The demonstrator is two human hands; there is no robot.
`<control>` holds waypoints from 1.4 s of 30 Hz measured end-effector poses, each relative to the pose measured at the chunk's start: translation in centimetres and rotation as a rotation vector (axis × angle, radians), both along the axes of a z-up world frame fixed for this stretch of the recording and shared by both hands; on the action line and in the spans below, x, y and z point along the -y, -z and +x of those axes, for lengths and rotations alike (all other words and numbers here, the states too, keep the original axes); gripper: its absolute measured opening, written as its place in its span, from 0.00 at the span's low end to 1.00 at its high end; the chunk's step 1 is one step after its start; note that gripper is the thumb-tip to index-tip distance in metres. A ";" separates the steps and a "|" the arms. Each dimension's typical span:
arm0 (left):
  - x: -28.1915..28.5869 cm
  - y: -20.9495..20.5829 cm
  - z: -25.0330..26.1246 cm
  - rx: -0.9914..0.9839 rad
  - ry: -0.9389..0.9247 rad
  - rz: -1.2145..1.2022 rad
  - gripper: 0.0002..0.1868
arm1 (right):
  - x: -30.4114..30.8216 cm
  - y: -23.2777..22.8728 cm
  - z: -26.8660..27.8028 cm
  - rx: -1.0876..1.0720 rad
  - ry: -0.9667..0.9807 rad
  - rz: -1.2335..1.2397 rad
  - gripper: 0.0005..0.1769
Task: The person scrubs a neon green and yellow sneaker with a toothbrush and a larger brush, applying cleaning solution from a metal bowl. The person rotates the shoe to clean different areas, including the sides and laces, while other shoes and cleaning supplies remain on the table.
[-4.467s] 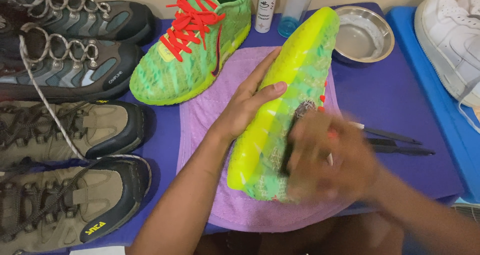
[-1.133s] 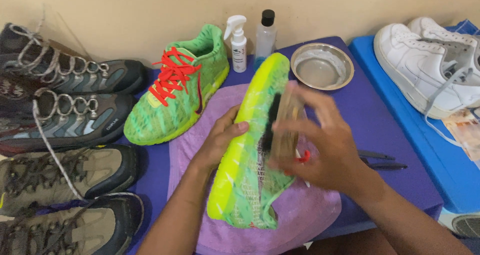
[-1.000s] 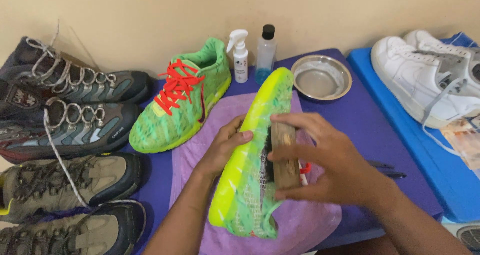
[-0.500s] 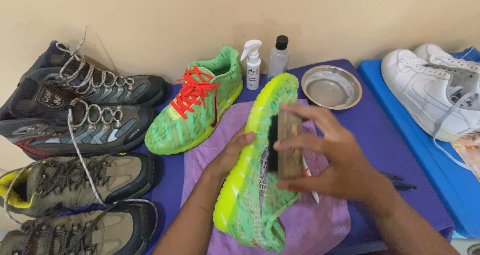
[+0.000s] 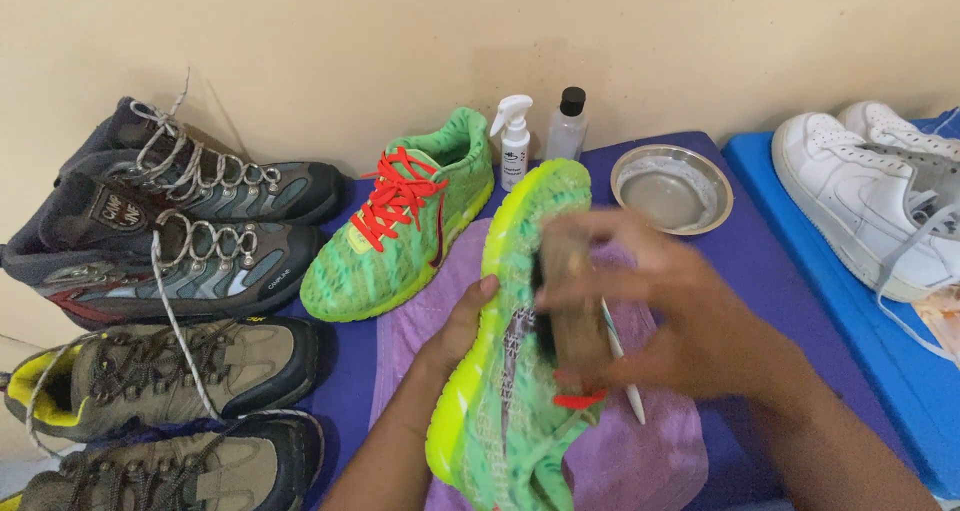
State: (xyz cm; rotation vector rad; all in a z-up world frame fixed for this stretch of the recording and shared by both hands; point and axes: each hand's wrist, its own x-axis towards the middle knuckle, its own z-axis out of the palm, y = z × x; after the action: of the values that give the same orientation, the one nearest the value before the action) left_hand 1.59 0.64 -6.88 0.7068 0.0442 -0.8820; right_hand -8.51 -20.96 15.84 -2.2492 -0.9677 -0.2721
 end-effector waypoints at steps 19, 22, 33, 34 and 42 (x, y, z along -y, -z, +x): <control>1.3 1.1 -0.2 0.012 0.047 -0.099 0.40 | -0.6 2.1 2.3 0.512 0.474 -0.081 0.27; 0.5 1.3 0.1 -0.042 0.049 -0.071 0.40 | -1.7 1.2 0.1 0.330 0.360 -0.069 0.31; 1.2 -1.5 -0.3 0.241 -0.006 -0.193 0.40 | -0.5 -0.5 -0.6 0.107 0.122 -0.054 0.44; 1.3 -1.0 -0.3 0.235 -0.005 -0.227 0.40 | -1.0 -0.2 -0.1 0.242 0.258 -0.059 0.41; 0.8 1.1 0.7 0.065 -0.033 -0.164 0.32 | -1.8 0.6 -1.5 0.137 0.168 0.098 0.39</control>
State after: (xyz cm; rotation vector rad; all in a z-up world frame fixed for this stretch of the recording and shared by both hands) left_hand 2.25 -0.12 -8.03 0.5792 -0.0738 -0.8208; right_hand -10.04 -19.12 15.23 -2.2477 -0.8158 -0.5424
